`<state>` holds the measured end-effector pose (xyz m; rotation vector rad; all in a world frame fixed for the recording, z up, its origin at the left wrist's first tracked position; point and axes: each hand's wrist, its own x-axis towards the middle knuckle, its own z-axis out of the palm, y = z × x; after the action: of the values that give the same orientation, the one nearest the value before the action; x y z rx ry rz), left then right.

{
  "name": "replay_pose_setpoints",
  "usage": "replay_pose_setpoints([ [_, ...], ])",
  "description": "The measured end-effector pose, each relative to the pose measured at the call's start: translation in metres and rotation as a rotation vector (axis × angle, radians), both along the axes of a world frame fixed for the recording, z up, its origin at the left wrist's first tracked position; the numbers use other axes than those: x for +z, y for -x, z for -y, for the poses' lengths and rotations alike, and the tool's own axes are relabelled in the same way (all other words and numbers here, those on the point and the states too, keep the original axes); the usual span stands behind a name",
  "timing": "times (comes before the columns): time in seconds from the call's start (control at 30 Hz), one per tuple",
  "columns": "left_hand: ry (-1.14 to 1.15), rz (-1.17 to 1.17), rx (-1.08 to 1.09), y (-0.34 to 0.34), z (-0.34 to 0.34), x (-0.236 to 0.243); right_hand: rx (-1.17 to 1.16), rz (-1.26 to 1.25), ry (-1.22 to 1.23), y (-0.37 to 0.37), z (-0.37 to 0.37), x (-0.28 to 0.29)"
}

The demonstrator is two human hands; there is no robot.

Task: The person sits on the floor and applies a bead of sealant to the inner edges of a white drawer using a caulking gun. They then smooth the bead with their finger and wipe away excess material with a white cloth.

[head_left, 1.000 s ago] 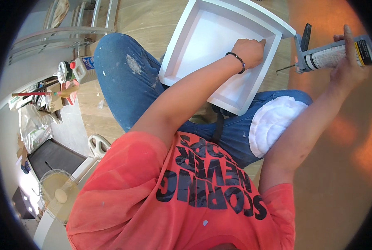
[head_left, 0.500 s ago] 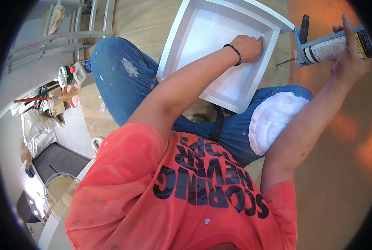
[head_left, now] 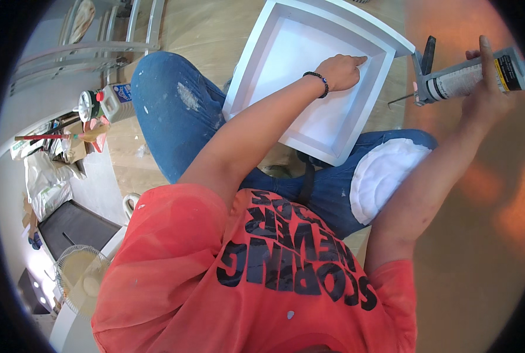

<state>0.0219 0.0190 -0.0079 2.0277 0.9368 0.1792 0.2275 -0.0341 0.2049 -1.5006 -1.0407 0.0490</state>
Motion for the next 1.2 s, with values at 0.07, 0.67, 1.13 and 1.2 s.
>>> replay_pose_setpoints([
  [0.07,0.005,-0.001,-0.006,-0.008,-0.005,-0.004,-0.002,-0.013,-0.006,-0.002,0.000,-0.002],
  [0.67,0.050,-0.242,-0.268,0.038,0.057,0.015,-0.020,-0.101,-0.065,0.010,0.001,0.005],
  [1.13,-0.012,-0.115,-0.100,-0.019,-0.018,-0.007,-0.008,-0.152,-0.090,0.009,0.001,0.005],
  [1.2,-0.025,-0.136,-0.128,-0.021,-0.019,-0.010,-0.009,-0.146,-0.072,0.010,0.002,0.006],
])
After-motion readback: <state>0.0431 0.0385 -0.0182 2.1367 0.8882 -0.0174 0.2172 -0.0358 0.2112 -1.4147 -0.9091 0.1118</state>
